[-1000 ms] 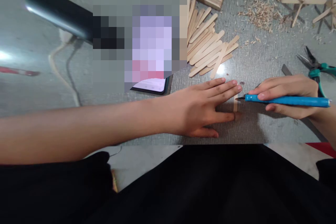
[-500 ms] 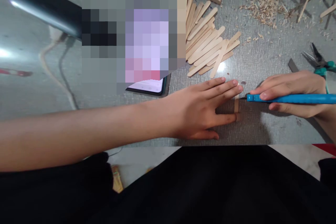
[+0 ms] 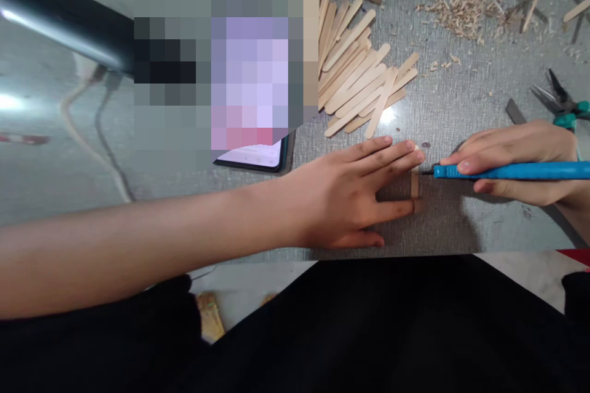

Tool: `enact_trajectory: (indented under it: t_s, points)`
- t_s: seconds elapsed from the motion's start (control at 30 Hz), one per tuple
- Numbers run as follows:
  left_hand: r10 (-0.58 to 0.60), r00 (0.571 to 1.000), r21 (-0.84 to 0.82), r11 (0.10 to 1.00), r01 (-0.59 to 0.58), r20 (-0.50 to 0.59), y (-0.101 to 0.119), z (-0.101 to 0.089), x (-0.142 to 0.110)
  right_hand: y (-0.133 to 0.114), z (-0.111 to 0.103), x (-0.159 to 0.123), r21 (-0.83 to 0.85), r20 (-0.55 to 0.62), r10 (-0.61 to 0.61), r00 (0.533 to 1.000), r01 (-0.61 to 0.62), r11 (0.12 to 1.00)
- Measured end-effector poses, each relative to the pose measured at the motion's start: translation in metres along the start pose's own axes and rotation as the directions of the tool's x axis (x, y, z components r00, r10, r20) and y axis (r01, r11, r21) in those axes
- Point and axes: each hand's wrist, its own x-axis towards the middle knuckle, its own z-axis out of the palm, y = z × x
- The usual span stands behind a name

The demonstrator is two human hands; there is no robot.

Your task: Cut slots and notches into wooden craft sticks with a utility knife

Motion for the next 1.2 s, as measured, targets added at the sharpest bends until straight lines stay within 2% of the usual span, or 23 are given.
enact_trajectory:
  t_s: [0.33,0.43,0.57,0.73,0.9,1.07,1.2]
  points:
    - [-0.001,1.0,-0.042,0.999,0.0,-0.027,-0.001,-0.001,-0.001,0.0,0.004,-0.001,-0.032,-0.045,-0.033,0.998,0.032,0.999]
    - [0.011,0.999,-0.043,0.999,-0.012,-0.031,-0.002,0.0,-0.002,0.002,0.008,-0.005,-0.152,-0.073,-0.092,0.993,0.08,0.985]
    - [0.014,0.999,-0.03,0.999,-0.015,-0.036,-0.004,0.001,-0.004,-0.001,0.014,-0.007,-0.344,-0.047,-0.165,0.985,0.139,0.929]
    - [0.012,1.0,-0.018,1.0,-0.012,-0.003,-0.004,0.0,-0.002,-0.011,0.03,-0.008,-0.481,-0.13,-0.161,0.978,0.08,0.873]
    - [0.006,1.0,0.007,1.0,-0.006,0.004,-0.004,0.002,-0.001,-0.015,0.047,-0.013,-0.53,-0.304,-0.211,0.929,0.019,0.848]
    - [0.009,1.0,0.002,1.0,-0.009,-0.019,-0.004,0.005,-0.001,-0.018,0.044,-0.016,-0.517,-0.261,-0.121,0.958,-0.032,0.855]
    - [0.028,0.999,0.002,1.0,-0.027,-0.047,-0.005,0.005,-0.002,-0.02,0.043,-0.016,-0.47,-0.326,-0.064,0.943,-0.103,0.877]
